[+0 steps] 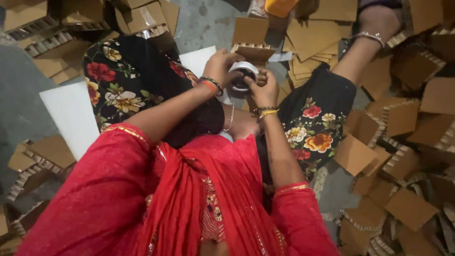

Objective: The person sits on the floor and assembles small cardboard boxes by folding their flaps and securing them with a tape dispenser. They repeatedly pick up flat cardboard pieces, fold them into box shapes, and apply tape to the seams.

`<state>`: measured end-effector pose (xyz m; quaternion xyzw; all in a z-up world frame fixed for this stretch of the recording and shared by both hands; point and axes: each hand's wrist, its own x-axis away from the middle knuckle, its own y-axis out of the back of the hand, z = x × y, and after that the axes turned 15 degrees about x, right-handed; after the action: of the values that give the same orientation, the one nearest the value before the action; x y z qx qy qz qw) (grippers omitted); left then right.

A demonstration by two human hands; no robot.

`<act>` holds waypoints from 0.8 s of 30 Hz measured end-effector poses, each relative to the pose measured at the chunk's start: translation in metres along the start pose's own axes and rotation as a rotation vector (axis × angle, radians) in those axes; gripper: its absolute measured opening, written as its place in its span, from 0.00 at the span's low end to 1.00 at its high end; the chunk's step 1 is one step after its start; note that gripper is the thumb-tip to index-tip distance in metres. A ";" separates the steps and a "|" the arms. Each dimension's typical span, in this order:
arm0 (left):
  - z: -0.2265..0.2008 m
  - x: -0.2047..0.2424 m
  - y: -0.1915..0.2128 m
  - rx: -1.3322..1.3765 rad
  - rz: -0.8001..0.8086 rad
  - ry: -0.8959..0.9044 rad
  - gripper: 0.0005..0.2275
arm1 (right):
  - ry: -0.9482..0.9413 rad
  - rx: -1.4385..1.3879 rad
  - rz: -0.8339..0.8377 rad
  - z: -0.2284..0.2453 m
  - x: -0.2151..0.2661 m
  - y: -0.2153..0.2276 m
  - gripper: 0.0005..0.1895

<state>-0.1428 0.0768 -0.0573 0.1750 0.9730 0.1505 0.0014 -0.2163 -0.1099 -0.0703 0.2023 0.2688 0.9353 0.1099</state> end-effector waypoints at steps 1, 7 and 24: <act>0.001 -0.001 -0.002 -0.014 -0.004 -0.022 0.19 | -0.014 0.024 -0.012 0.000 -0.001 -0.002 0.20; -0.002 0.003 -0.020 -0.099 -0.088 -0.106 0.08 | 0.214 0.423 -0.297 -0.016 -0.007 -0.022 0.11; 0.006 -0.013 -0.018 0.093 0.051 -0.351 0.22 | 0.402 0.393 -0.298 0.041 0.004 0.180 0.19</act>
<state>-0.1364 0.0583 -0.0687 0.2229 0.9590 0.0723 0.1593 -0.2194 -0.2396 0.0611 -0.0110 0.4872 0.8604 0.1492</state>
